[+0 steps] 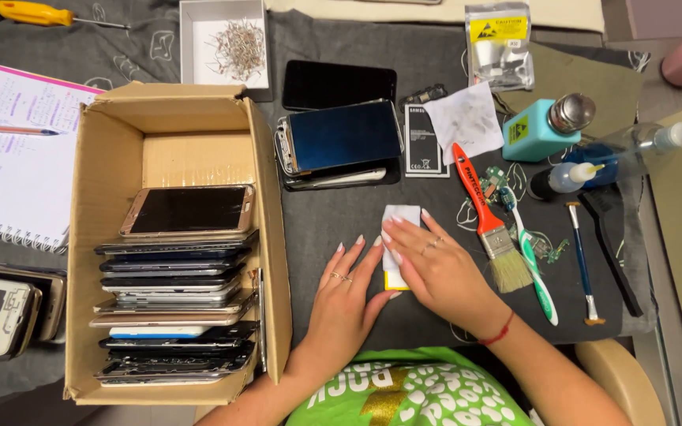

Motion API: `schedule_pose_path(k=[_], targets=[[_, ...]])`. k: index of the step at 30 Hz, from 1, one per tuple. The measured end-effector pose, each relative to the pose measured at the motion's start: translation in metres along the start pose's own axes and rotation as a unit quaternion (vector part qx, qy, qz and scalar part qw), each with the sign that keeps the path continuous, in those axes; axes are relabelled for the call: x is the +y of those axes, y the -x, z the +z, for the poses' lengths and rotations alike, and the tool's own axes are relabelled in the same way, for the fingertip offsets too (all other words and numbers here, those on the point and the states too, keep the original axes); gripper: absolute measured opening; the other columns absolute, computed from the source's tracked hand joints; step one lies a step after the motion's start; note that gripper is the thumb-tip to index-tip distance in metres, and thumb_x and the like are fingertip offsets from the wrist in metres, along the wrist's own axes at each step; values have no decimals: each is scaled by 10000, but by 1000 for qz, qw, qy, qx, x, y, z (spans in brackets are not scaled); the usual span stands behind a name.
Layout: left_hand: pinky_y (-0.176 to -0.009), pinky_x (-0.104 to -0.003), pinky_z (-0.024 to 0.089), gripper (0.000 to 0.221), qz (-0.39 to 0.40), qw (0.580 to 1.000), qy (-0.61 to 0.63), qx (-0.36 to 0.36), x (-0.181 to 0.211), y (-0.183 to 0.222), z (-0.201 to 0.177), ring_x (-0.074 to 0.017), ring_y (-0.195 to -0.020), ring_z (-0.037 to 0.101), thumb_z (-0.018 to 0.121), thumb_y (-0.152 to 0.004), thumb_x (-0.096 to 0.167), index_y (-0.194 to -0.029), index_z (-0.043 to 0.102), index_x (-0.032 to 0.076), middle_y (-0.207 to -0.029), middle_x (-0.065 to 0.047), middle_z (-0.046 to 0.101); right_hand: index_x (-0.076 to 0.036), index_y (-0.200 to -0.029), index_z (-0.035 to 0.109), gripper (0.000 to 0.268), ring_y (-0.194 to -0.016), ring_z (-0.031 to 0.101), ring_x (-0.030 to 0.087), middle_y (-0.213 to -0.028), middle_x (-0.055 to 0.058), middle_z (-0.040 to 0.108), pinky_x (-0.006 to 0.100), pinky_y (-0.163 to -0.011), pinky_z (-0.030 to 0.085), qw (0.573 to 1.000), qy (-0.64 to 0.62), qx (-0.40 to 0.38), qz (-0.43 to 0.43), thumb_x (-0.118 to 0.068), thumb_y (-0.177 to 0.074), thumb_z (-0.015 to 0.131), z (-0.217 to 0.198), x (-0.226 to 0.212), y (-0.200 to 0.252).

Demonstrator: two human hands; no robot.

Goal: Cleaning a smartphone and its battery using a brush and a cloth with cleaning solution at a repair station.

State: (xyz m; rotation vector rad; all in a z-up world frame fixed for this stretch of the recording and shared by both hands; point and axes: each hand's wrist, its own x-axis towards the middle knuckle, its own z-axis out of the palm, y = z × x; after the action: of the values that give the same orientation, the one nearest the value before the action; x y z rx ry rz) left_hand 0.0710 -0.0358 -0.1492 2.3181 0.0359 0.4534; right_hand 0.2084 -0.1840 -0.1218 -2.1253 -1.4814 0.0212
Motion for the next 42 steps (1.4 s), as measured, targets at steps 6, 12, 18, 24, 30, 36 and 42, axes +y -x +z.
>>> schedule_pose_path(k=[6,12,18,24,30,36,42], targets=[[-1237,-522,302,615,-8,1000,-5,-11,-1,2,1,-350,-1439,478,707,-977,217,-1485,447,-10,-1466,-157,589,17,-1357,623,427,-1309,609,295,-1414,139,641,518,-1221,359,997,66,-24,-23,-63,-938,603,12,-8,16],[-1230,-521,308,619,-7,1000,12,-17,1,2,-2,-360,-1448,472,709,-961,125,-1502,435,1,-1484,-105,595,20,-1188,691,269,-1243,656,269,-1380,109,661,554,-1181,396,997,51,-16,-50,-31,-937,609,-6,-21,21],[-1226,-522,338,607,1,1000,-6,14,-1,3,4,-340,-1418,512,692,-993,253,-1491,448,7,-1414,-179,631,54,-1269,675,320,-1225,669,278,-1274,127,720,486,-1191,418,998,44,19,-27,-99,-1033,522,4,-7,-9],[-1230,-535,299,624,3,1000,7,-29,-2,3,-2,-384,-1450,453,669,-954,96,-1515,412,0,-1437,-126,619,38,-1210,679,268,-1270,636,285,-1385,129,654,508,-1169,441,997,56,10,-43,-62,-983,577,3,-34,33],[-1219,-540,318,601,5,1000,12,-12,0,1,-2,-376,-1440,477,716,-970,163,-1491,456,12,-1282,-99,725,21,-1252,674,301,-1271,657,280,-1360,115,680,523,-1170,440,1000,16,11,-7,-50,-992,540,-5,-33,39],[-1209,-556,345,533,17,1000,-4,14,-2,0,1,-366,-1419,502,729,-972,212,-1423,533,8,-1225,-169,722,11,-1382,596,374,-1316,631,279,-1405,139,654,518,-1221,371,1000,-8,13,5,-79,-1025,529,-1,1,2],[-1207,-544,349,519,6,1000,-4,13,0,-2,0,-348,-1415,513,700,-987,266,-1420,546,25,-1275,-149,719,30,-1313,651,330,-1342,600,328,-1416,175,634,546,-1230,357,1000,-12,23,5,-91,-1054,486,4,13,-4]])
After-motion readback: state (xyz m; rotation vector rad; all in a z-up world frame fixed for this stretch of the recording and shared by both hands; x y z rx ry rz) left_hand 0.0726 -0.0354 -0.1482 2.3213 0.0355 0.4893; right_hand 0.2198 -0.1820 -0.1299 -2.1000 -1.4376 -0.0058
